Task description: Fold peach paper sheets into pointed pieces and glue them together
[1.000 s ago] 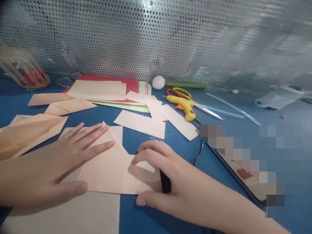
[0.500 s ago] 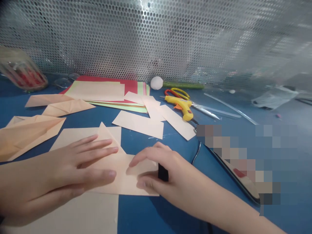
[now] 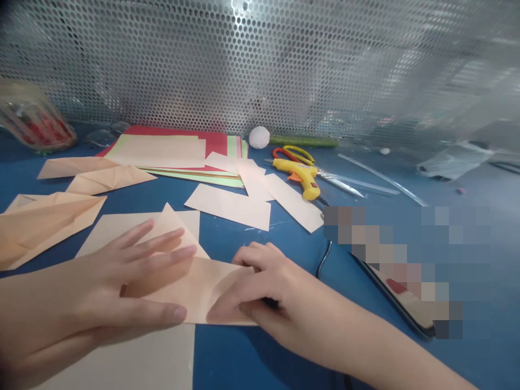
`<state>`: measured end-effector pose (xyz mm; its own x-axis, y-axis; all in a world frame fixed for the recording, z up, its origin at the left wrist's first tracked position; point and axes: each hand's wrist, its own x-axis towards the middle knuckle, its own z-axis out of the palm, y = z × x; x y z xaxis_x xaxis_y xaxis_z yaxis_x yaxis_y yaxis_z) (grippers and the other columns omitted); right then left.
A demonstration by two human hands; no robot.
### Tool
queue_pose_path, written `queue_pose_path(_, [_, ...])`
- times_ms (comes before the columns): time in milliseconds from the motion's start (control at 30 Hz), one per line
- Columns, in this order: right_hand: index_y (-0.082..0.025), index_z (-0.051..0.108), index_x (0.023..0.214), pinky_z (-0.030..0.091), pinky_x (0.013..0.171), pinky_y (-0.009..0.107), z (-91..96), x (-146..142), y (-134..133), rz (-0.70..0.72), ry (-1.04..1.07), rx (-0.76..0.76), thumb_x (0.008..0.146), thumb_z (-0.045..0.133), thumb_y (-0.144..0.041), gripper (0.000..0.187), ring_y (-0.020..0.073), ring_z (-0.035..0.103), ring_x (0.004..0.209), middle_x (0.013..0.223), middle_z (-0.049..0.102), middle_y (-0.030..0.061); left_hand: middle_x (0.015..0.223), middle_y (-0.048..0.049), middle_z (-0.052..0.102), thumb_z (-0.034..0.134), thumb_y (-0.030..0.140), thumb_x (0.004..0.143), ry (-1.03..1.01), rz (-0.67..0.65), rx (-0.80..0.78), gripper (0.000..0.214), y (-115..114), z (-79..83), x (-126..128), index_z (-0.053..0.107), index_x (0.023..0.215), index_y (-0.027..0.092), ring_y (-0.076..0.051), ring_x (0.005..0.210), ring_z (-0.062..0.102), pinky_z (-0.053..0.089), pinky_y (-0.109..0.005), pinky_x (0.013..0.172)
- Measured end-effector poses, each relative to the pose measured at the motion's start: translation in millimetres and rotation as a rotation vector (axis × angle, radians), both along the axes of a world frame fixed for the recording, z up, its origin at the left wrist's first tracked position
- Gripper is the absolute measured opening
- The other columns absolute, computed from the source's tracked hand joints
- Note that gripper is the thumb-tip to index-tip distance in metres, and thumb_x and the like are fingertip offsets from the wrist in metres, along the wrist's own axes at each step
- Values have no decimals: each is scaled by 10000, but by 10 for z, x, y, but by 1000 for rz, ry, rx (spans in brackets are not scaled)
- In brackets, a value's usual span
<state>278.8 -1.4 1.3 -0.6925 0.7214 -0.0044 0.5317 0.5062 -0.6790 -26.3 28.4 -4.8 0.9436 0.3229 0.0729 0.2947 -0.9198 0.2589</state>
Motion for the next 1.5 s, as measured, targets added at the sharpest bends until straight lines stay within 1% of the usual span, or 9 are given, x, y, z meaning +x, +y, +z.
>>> queue_pose_path(133, [-319, 790, 1049, 484, 800, 310, 27, -5, 7, 55, -60, 105, 972, 426, -51, 459, 165, 598, 836, 896, 592, 49, 1548, 2, 455, 503, 129, 874, 12, -140, -119, 738, 64, -12, 10, 326, 1554, 352, -238, 1448, 398, 22, -532, 1238])
queue_pose_path(267, [-307, 787, 1076, 487, 813, 314, 67, -10, -6, 81, -73, 134, 979, 437, -63, 438, 174, 617, 859, 835, 588, 43, 1534, 14, 478, 546, 161, 878, 12, -133, -138, 754, -11, 22, 72, 291, 1565, 334, -196, 1414, 449, 122, -381, 1249])
queue_pose_path(433, [-328, 773, 1114, 505, 896, 316, 81, 1, -13, 26, -57, 28, 965, 631, -248, 221, 196, 628, 985, 927, 622, 45, 1492, 24, 541, 545, 274, 889, -59, 38, -82, 647, -225, -51, 135, 384, 1507, 379, -246, 1397, 476, 115, -457, 1249])
queue_pose_path(567, [-370, 793, 1037, 501, 972, 364, 55, 11, -4, -56, -73, -112, 926, 686, -437, 168, 243, 577, 1189, 1003, 685, 41, 1480, -14, 554, 550, 336, 899, -38, 39, -47, 635, -288, -103, 138, 384, 1512, 340, -274, 1384, 487, 131, -492, 1242])
queue_pose_path(767, [-443, 784, 1024, 364, 1110, 629, 39, -15, -30, -143, -143, -234, 905, 672, -520, 181, 337, 379, 1445, 1152, 706, 25, 1473, -53, 559, 538, 443, 925, -21, -24, -25, 659, -211, -92, 106, 352, 1539, 295, -286, 1393, 471, 152, -503, 1237])
queue_pose_path(900, [-466, 792, 941, 309, 1063, 776, 45, -99, -96, -284, -198, -270, 857, 740, -397, 121, 412, 325, 1468, 1124, 723, 22, 1488, -57, 543, 532, 466, 907, -15, -74, -49, 699, -173, -85, 90, 334, 1552, 286, -288, 1407, 451, 160, -493, 1237])
queue_pose_path(1033, [-409, 808, 895, 387, 1052, 717, 35, -157, -149, -405, -226, -256, 787, 788, -322, 140, 435, 325, 1463, 1186, 708, 45, 1511, -40, 519, 525, 459, 902, -23, -17, -46, 703, -216, -102, 103, 318, 1556, 304, -282, 1428, 424, 88, -497, 1247])
queue_pose_path(1233, [-404, 802, 898, 472, 1063, 522, 10, -58, -156, -360, -95, -287, 833, 671, -196, 254, 300, 605, 1226, 1015, 676, 29, 1544, -33, 477, 555, 445, 886, -5, -10, -50, 702, -249, -102, 106, 341, 1539, 303, -278, 1450, 388, 41, -496, 1249])
queue_pose_path(1500, [-414, 748, 1083, 551, 964, 374, 99, 96, -159, -334, -65, -295, 860, 644, -304, 270, 242, 654, 1123, 1189, 636, 10, 1573, -35, 435, 543, 417, 844, -16, -55, 22, 723, -216, -77, 99, 345, 1520, 253, -253, 1465, 360, -17, -454, 1248])
